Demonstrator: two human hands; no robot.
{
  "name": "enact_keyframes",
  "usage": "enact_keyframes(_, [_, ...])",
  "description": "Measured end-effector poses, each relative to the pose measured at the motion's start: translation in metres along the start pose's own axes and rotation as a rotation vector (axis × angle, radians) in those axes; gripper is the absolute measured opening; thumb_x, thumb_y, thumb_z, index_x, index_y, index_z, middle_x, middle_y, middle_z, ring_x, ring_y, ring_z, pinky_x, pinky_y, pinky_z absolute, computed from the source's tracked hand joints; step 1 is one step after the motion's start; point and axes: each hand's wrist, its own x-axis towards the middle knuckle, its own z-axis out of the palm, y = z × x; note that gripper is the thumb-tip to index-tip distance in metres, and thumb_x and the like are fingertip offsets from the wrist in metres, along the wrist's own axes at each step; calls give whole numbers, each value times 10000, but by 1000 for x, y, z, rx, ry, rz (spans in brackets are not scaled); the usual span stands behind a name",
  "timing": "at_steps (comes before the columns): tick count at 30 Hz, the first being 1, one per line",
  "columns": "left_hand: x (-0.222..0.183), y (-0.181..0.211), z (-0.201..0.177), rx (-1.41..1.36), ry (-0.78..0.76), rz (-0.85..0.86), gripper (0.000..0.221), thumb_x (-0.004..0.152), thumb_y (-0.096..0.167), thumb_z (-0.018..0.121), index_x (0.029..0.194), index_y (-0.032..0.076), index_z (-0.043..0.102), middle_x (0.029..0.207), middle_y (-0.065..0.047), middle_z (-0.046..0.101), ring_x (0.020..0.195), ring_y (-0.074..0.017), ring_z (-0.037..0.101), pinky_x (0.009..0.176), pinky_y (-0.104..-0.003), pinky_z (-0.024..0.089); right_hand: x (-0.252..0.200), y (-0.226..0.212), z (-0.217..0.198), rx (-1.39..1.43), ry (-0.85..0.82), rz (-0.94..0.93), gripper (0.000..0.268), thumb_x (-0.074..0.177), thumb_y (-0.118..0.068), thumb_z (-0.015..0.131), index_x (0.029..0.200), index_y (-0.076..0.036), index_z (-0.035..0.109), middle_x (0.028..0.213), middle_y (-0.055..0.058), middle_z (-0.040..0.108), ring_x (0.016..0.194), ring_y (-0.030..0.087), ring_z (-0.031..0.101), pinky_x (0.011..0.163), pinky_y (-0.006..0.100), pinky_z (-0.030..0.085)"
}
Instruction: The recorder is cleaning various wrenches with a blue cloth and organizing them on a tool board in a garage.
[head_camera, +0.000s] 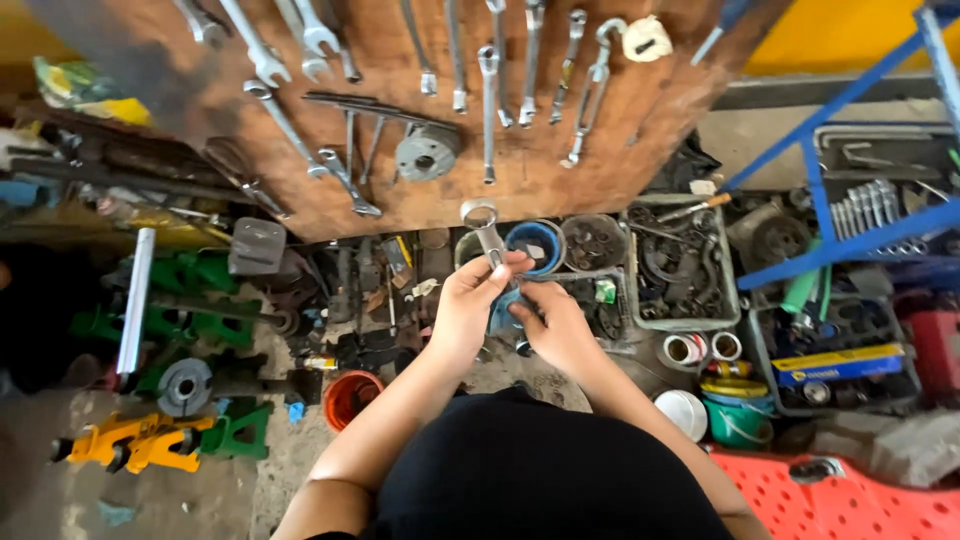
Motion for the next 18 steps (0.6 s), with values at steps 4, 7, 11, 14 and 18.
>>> enact_keyframes(4, [0,-11,-31,-95,117,118,270,1030,90,576,1230,-60,679,1188,-162,738,1163,-214,677,1048,-333,482,-1,5,23,-37,-117,29,278,870,-128,733,1129,-31,701,1006,208,694,960,395,669,819,453,531])
enact_keyframes(7, [-1,-4,-51,-121,239,122,271,1021,66,583,1224,-85,679,1184,-182,736,1145,-217,674,1028,-342,476,-4,9,34,-77,-188,13,280,857,-142,746,1114,-37,711,953,202,690,924,385,670,802,448,533])
enact_keyframes(11, [-6,2,-67,-126,317,271,260,1023,53,574,1214,-92,674,1181,-173,729,1153,-235,694,1081,-363,496,0,0,35,-20,-246,-24,238,856,-136,746,1070,-35,725,910,177,702,899,360,676,787,429,537])
enact_keyframes(14, [-16,7,-67,-128,363,269,269,1029,66,562,1228,-82,665,1184,-190,730,1164,-233,688,1093,-363,480,3,-2,35,19,-271,-24,224,857,-133,743,1059,-35,728,899,165,707,886,340,685,780,416,540])
enact_keyframes(18, [-26,5,-73,-244,445,254,276,1036,90,555,1236,-74,652,1192,-199,727,1178,-249,683,1090,-376,485,13,-3,24,-25,-364,-117,256,836,-132,755,1079,-52,741,911,156,709,882,334,685,777,412,535])
